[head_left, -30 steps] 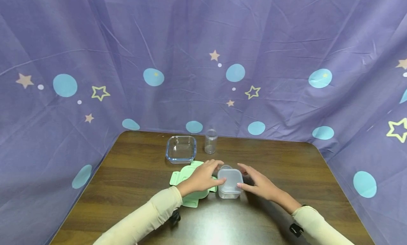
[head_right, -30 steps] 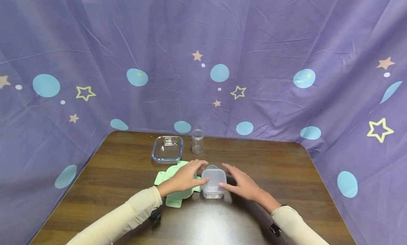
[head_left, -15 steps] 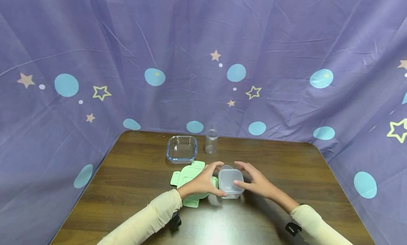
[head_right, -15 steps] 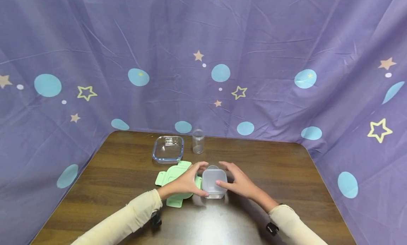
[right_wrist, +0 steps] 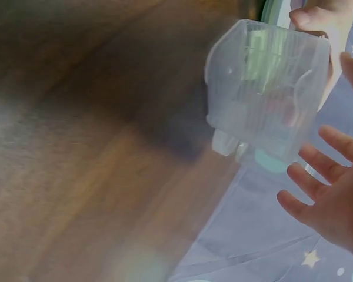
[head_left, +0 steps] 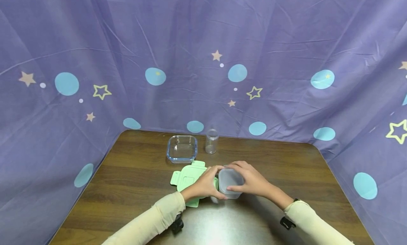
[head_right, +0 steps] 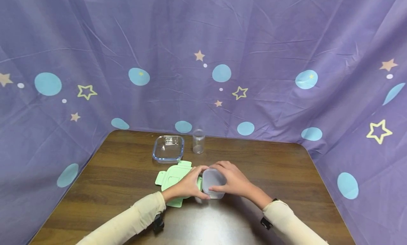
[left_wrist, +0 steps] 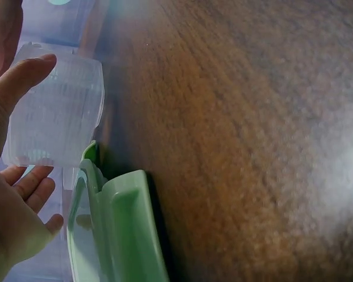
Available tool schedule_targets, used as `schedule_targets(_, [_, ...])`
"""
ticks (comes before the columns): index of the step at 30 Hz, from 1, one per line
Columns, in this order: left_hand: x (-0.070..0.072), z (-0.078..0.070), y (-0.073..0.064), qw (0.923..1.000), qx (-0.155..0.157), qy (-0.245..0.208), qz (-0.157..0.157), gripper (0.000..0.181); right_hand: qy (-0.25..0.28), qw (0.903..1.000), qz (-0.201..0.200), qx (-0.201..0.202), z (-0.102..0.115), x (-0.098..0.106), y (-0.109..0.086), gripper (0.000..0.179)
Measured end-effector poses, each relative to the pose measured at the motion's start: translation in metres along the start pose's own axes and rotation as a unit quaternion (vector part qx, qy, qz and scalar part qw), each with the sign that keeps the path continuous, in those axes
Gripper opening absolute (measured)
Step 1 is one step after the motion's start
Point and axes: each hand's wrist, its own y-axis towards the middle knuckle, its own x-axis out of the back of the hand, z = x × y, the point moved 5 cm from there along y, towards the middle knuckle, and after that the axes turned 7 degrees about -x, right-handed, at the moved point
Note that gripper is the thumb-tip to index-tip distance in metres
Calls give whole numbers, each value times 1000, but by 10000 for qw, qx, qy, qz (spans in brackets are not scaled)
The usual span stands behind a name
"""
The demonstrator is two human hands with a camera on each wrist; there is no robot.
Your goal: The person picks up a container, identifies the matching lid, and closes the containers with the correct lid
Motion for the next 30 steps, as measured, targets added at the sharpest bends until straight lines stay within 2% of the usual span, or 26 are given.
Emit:
schedule_targets(4, [-1,1,1,9999,119,-95,16,101,-408,9988,199,183,6,-1,4,73])
schedule_targets(9, [-2,2,2,9998,199,-67,-1,98,-604,9970,397,267,10,-1,7,74])
schedule_targets(30, [-3,4,6,9983,95,578,5,94,-792,9907,1101,-72,17,-1,13,81])
